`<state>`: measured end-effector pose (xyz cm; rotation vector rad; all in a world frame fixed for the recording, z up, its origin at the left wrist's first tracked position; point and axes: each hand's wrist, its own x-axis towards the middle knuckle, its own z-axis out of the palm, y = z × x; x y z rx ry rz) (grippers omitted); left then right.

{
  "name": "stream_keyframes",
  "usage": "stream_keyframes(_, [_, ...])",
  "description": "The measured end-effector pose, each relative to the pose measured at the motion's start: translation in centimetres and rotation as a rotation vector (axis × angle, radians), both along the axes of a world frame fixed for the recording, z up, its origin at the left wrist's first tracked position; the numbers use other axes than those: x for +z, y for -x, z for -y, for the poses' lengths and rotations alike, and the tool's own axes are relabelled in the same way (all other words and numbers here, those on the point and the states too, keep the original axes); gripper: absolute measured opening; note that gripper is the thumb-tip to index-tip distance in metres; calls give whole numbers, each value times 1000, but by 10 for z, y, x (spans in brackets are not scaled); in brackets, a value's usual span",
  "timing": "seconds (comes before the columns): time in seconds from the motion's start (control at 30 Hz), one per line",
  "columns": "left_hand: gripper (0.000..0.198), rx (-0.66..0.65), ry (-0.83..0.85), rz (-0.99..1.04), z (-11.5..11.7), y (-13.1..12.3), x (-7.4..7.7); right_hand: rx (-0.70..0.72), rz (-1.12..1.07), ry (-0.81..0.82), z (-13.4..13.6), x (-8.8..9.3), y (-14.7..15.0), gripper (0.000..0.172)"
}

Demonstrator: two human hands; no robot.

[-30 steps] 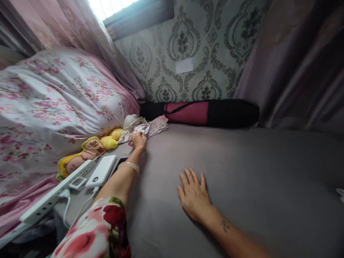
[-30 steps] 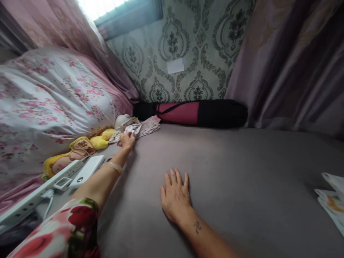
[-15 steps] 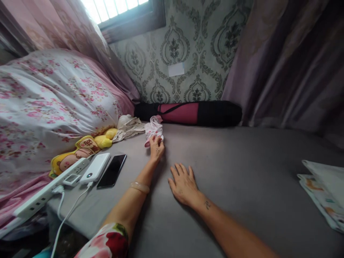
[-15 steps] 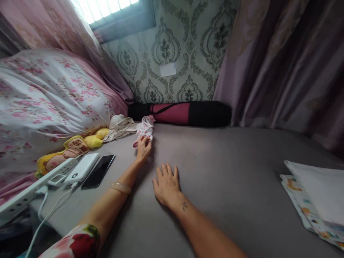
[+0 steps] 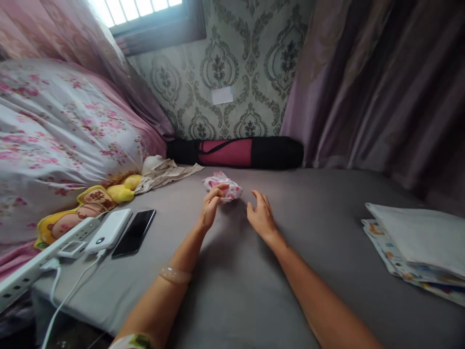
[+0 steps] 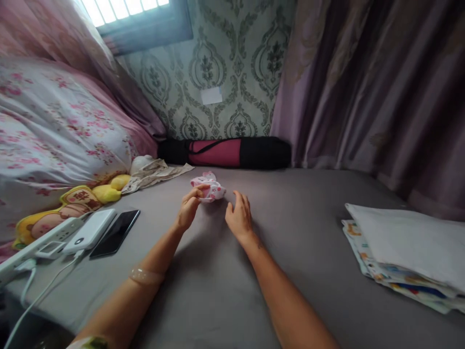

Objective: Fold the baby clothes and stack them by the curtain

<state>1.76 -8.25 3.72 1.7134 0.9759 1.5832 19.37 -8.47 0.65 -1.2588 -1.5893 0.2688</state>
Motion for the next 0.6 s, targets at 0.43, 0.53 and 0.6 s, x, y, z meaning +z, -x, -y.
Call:
stream_keyframes(0.43, [16,263,-131,-208,18,-16,10,111,-14,117,2,40,-29,16])
stream_keyframes(0.53, [53,347,-122,-246,12,-16,-1,106,15,8,12,67,-35,15])
stream_keyframes(0.6, [65,354,-51,-222,9,-17,-6,149,42,-58,21,84,-39,14])
